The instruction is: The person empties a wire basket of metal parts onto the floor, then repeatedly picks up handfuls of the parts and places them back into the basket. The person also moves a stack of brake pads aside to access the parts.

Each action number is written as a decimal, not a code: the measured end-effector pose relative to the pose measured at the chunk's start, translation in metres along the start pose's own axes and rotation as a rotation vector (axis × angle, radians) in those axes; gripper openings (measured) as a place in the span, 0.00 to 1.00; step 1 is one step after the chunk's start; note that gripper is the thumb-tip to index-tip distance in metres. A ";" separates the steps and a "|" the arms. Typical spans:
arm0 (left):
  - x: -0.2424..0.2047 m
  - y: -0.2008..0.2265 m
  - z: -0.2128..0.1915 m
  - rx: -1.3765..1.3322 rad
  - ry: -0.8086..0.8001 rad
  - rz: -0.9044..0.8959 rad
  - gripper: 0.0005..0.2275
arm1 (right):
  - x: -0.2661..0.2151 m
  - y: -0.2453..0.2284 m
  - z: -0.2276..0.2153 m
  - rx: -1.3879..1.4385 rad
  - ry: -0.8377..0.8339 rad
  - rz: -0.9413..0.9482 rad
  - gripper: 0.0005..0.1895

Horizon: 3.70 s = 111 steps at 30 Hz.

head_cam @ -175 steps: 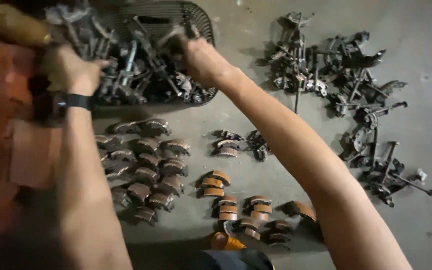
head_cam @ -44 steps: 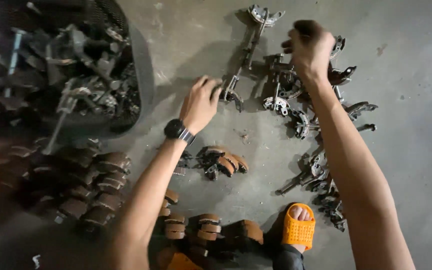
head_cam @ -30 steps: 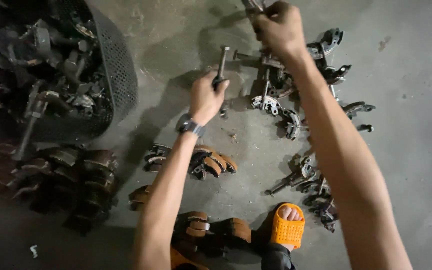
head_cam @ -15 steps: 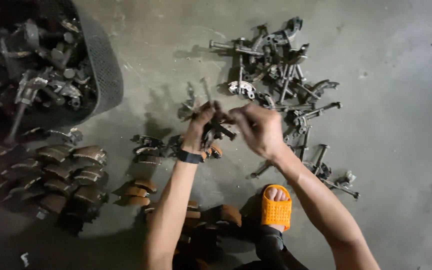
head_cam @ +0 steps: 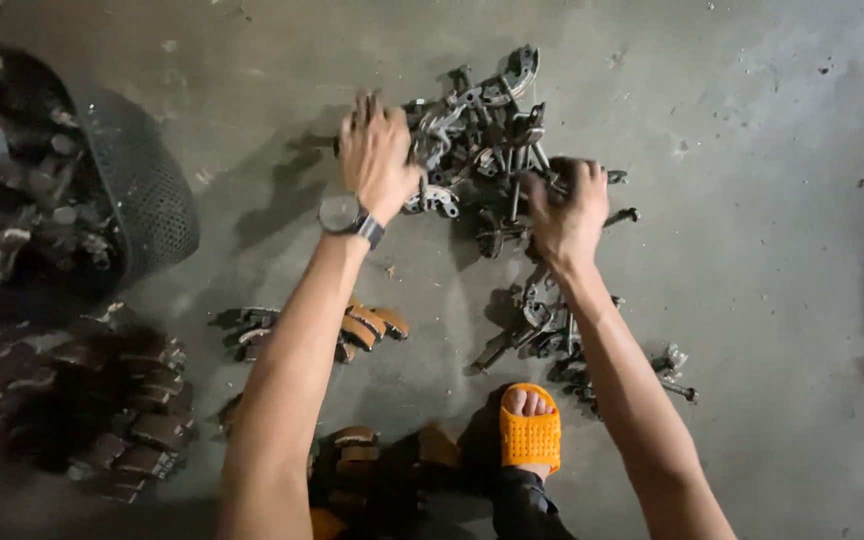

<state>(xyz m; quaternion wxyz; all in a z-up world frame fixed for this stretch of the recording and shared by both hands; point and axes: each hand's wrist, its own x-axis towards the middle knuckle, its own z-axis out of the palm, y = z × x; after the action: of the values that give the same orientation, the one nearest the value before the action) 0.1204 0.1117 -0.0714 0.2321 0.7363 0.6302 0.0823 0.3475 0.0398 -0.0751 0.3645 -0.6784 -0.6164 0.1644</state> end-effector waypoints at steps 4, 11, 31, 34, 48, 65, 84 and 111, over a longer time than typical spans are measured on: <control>0.036 -0.005 0.007 0.335 -0.092 0.084 0.17 | 0.004 -0.020 0.014 -0.515 -0.312 0.152 0.33; 0.006 0.025 -0.021 0.156 -0.378 -0.209 0.35 | -0.003 -0.008 -0.001 0.128 -0.259 0.284 0.24; -0.110 0.009 -0.055 -0.826 -0.198 -0.788 0.27 | -0.118 0.028 -0.152 0.316 -0.657 0.290 0.11; -0.108 0.042 -0.082 -0.949 -0.304 -0.795 0.27 | -0.142 0.052 -0.177 0.012 -0.749 0.147 0.10; -0.044 0.085 -0.003 -1.144 -0.242 -0.253 0.05 | -0.102 0.076 -0.164 -0.162 -0.548 0.171 0.10; -0.155 0.051 0.023 -1.832 -0.268 -0.410 0.14 | 0.047 0.058 -0.030 -0.554 -0.851 -0.138 0.22; -0.201 0.024 0.091 -1.536 -0.210 -0.616 0.15 | 0.005 0.026 -0.060 -0.410 -0.855 -0.150 0.20; -0.237 0.019 -0.042 -2.030 -0.176 -0.025 0.18 | -0.009 0.010 0.018 -0.511 -0.675 -0.007 0.16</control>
<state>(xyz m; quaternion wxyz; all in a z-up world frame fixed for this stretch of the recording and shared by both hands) 0.0744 -0.1089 0.0148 0.7935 0.1888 0.2513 0.5212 0.3407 0.0369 -0.0962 -0.0374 -0.6530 -0.7243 0.2182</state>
